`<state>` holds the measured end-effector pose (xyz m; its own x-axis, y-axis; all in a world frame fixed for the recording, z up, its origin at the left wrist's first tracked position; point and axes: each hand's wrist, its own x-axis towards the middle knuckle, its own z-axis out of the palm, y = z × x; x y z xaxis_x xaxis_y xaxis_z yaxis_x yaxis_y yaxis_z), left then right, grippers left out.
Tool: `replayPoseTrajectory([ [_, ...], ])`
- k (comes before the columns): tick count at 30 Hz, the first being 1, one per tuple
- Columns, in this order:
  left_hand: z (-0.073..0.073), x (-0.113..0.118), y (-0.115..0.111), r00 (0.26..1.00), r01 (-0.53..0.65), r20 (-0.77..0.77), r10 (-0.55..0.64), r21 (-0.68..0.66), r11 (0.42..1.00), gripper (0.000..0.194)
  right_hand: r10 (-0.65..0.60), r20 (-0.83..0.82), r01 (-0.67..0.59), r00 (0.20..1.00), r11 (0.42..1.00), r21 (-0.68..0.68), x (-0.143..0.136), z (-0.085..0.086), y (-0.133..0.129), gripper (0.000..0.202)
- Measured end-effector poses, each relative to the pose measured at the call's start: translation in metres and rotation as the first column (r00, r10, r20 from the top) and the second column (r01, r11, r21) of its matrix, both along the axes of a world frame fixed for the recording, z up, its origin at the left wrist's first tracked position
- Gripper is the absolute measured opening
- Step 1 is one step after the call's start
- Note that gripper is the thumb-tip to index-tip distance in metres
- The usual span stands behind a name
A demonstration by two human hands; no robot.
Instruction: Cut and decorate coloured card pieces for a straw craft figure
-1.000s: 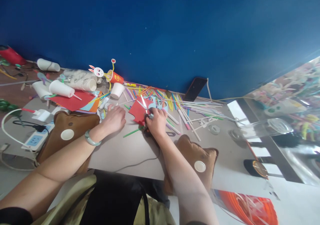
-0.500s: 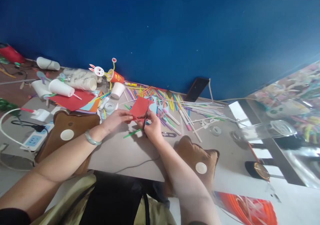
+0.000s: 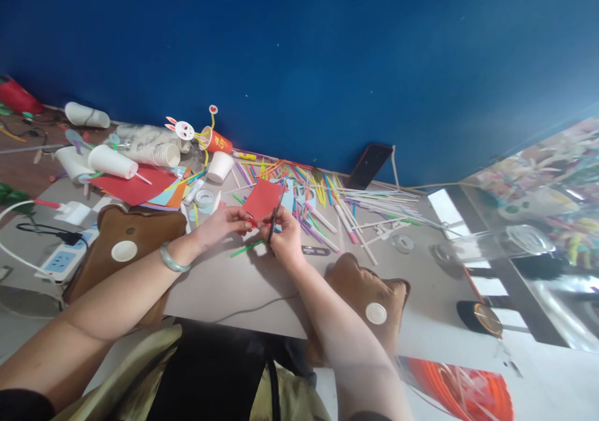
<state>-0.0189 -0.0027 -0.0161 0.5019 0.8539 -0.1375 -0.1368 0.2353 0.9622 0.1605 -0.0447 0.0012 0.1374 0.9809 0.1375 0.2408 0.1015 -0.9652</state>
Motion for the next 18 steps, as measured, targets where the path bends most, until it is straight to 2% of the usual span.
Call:
replayPoseTrajectory([
  [5, -0.001, 0.0, -0.001, 0.999, 0.037, -0.005, -0.037, 0.012, 0.999, 0.029, -0.007, -0.025, 0.007, 1.0, 1.0, -0.007, -0.001, -0.001, -0.001, 0.026],
  [9, 0.001, -0.002, 0.002, 0.999, -0.043, 0.005, 0.043, 0.044, 0.998, 0.027, 0.022, -0.001, -0.022, 1.0, 0.999, -0.043, -0.001, 0.005, -0.001, 0.031],
  [14, 0.01, -0.003, 0.006, 0.957, -0.247, 0.15, 0.249, -0.036, 0.968, 0.021, 0.258, 0.183, -0.231, 0.948, 0.96, -0.158, 0.001, 0.016, -0.003, 0.037],
  [18, 0.017, -0.003, 0.008, 0.912, -0.341, 0.21, 0.353, -0.089, 0.936, 0.019, 0.378, 0.284, -0.301, 0.881, 0.912, -0.28, -0.001, 0.014, -0.006, 0.038],
])
